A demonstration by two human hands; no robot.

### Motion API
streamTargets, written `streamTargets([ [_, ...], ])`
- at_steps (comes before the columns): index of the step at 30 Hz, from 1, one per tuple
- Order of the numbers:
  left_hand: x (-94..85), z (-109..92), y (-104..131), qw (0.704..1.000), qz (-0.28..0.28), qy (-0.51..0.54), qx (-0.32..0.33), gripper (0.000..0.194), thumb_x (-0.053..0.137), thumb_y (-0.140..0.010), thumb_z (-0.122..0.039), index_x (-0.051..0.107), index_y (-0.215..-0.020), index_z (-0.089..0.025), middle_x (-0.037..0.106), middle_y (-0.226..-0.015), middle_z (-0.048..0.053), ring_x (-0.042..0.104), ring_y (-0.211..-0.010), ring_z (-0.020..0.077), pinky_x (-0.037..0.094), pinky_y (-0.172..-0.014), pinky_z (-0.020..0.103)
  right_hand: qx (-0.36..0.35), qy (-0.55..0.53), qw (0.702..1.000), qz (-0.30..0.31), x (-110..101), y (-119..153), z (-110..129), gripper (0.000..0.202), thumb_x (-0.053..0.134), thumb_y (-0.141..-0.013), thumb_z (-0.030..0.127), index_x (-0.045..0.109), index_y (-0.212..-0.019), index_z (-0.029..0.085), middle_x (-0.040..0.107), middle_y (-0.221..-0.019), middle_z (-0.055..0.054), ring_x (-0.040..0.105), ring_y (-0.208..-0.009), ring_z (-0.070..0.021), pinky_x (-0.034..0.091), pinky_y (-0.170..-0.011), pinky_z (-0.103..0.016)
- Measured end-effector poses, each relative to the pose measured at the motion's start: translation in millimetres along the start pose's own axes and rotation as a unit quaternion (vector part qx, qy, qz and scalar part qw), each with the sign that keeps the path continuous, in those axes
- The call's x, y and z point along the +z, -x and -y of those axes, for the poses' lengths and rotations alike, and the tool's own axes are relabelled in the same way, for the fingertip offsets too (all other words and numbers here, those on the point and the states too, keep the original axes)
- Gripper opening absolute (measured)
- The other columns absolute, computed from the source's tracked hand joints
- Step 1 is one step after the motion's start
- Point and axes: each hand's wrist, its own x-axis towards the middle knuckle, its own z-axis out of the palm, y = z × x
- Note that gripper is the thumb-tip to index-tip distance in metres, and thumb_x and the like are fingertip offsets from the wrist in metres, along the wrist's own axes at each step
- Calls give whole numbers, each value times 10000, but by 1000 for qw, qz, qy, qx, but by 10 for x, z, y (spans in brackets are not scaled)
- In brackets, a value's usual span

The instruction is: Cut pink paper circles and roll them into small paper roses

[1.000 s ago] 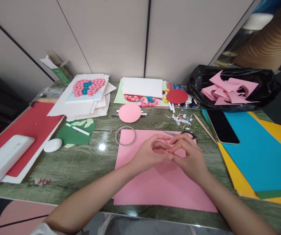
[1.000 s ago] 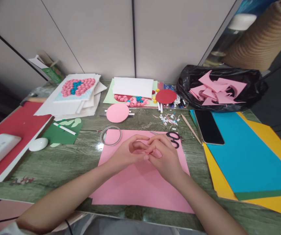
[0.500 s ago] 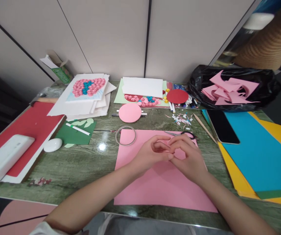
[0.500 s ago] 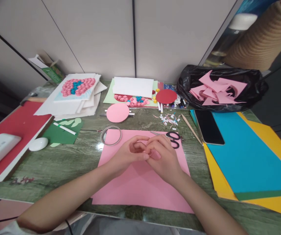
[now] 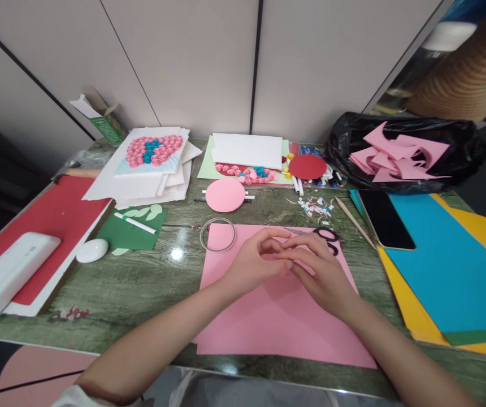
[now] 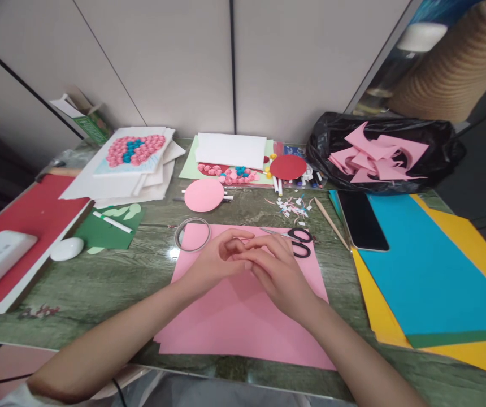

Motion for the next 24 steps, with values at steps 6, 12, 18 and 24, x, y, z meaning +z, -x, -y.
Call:
streamTargets([
  [6, 35, 7, 4, 1000, -7, -2, -8, 375, 700, -677, -118, 561, -1021, -175, 646, -772, 3, 609, -775, 137, 472, -779, 306, 16, 5, 998, -53, 13, 20, -38, 189, 562, -841, 121, 635, -930, 271, 574, -967, -45, 529, -948, -209, 436, -787, -382],
  [12, 73, -1, 23, 995, 2, 79, -56, 404, 734, -657, -142, 565, -1024, -160, 654, -776, 16, 605, -768, 132, 473, -768, 297, 26, 12, 994, -109, 0, 4, -14, 96, 652, -778, 170, 597, -745, 241, 569, -862, -23, 544, -834, -199, 429, -727, -369],
  [18, 82, 16, 40, 994, 12, 91, -67, 406, 761, -631, -166, 591, -999, -173, 658, -772, 15, 605, -796, 146, 461, -765, 296, 25, 5, 995, -100, 10, -1, -18, 148, 641, -777, 180, 531, -689, 224, 563, -816, -16, 545, -805, -198, 426, -697, -367],
  [24, 83, 6, 44, 993, -9, 85, -81, 413, 761, -628, -159, 587, -1002, -177, 656, -745, 1, 595, -745, 123, 450, -752, 279, 35, 2, 996, -86, -8, -11, 19, 134, 638, -768, 157, 535, -714, 225, 553, -809, -20, 533, -810, -202, 419, -705, -363],
])
